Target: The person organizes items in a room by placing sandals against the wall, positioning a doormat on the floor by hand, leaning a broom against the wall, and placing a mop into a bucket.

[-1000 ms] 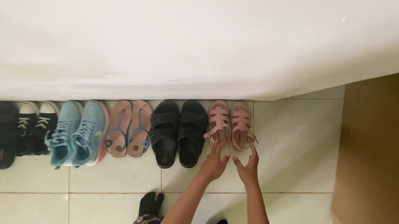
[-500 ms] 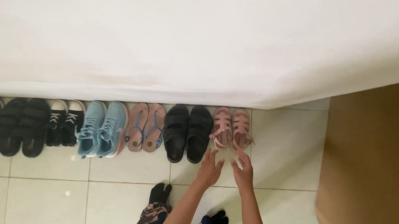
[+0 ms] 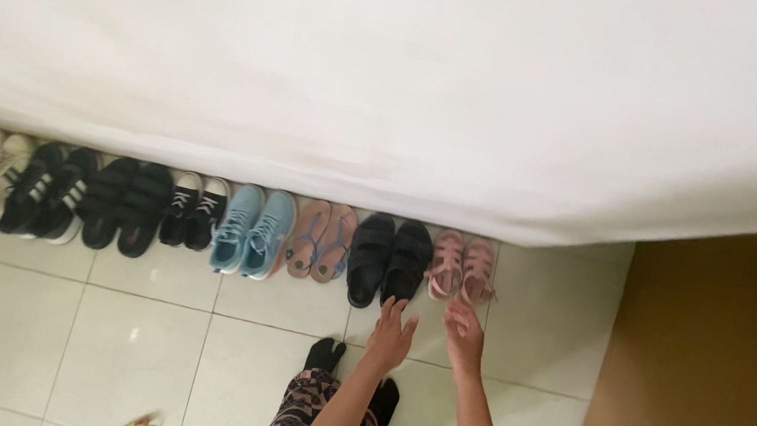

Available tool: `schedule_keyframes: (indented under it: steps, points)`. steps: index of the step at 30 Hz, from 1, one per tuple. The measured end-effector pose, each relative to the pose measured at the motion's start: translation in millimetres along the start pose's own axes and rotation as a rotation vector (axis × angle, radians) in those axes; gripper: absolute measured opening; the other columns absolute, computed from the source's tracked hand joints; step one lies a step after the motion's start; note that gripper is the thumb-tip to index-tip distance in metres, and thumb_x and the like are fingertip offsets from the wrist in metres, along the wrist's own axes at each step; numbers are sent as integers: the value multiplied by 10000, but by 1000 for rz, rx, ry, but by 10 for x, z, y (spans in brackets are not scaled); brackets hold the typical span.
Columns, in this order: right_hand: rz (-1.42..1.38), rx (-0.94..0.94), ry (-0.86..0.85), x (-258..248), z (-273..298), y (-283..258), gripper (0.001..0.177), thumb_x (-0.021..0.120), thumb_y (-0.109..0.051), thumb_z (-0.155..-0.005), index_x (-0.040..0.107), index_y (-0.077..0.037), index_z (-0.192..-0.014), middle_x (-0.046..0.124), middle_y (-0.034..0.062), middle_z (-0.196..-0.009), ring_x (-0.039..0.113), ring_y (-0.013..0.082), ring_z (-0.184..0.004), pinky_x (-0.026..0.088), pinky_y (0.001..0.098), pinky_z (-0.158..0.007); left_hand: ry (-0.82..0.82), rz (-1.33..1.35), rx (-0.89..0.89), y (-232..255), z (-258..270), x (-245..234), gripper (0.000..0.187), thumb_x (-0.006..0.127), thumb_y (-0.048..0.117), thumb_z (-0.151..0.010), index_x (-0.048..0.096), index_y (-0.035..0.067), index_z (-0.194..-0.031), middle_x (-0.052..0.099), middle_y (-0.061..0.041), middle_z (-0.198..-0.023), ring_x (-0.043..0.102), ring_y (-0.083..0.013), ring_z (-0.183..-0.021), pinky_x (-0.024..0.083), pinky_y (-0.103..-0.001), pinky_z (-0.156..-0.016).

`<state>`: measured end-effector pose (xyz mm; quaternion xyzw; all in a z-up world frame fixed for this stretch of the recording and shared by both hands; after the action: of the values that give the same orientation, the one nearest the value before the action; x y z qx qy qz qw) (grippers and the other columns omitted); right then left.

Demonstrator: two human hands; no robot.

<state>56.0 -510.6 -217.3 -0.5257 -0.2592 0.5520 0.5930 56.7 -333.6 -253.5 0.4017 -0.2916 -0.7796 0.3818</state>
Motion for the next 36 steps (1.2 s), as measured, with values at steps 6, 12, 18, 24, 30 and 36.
schedule_keyframes:
  steps: [6, 12, 18, 24, 30, 36]
  points:
    - [15, -62, -52, 146, 215, -640, 286, 699, -194, -968, 711, -44, -1211, 746, 90, -1133, 695, 185, -1044, 540, 329, -914, 43, 63, -30, 114, 413, -348, 592, 420, 532, -1033, 362, 233, -1540, 214, -86, -1684, 398, -411, -1446, 391, -523, -1144]
    - [60, -199, -150, 387, 304, -1276, 279, 685, -175, -964, 712, -61, -1217, 751, 58, -1127, 698, 155, -1025, 539, 301, -899, 97, 89, -59, 287, 768, -786, 608, 415, 545, -1043, 339, 219, -1550, 194, -112, -1676, 388, -413, -1449, 391, -527, -1139]
    - [11, -228, -290, 614, 418, -1779, 284, 662, -164, -952, 692, -62, -1215, 761, 36, -1116, 702, 139, -955, 553, 277, -834, 223, 124, -51, 407, 1043, -1214, 583, 430, 521, -1046, 382, 191, -1524, 256, -103, -1665, 444, -415, -1414, 424, -529, -1117]
    - [74, -349, -360, 904, 559, -2237, 303, 709, -176, -949, 702, -41, -1221, 743, 64, -1049, 714, 150, -883, 569, 287, -789, 258, 133, -116, 461, 1277, -1678, 596, 433, 504, -1039, 341, 188, -1535, 225, -107, -1663, 404, -408, -1422, 418, -523, -1111]
    - [48, -331, -487, 1197, 728, -2575, 327, 679, -177, -967, 679, -20, -1254, 736, 68, -1083, 696, 149, -944, 573, 305, -861, 369, 201, -176, 487, 1532, -2074, 559, 476, 486, -1029, 420, 206, -1510, 404, -125, -1562, 447, -374, -1420, 430, -509, -1123]
    - [173, -324, -573, 1613, 941, -2892, 325, 684, -167, -973, 684, -14, -1259, 742, 105, -1098, 691, 179, -956, 561, 332, -884, 568, 291, -144, 344, 1783, -2477, 480, 509, 463, -998, 527, 209, -1405, 429, -111, -1542, 510, -383, -1336, 470, -510, -1070]
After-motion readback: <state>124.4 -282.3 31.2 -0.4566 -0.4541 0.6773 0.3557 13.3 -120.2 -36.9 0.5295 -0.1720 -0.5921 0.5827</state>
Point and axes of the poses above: each hand's wrist, its own z-axis away from the middle knuckle, its own x-axis out of the palm, y = z × x, the point moved 4 cm from there along -z, towards the middle knuckle
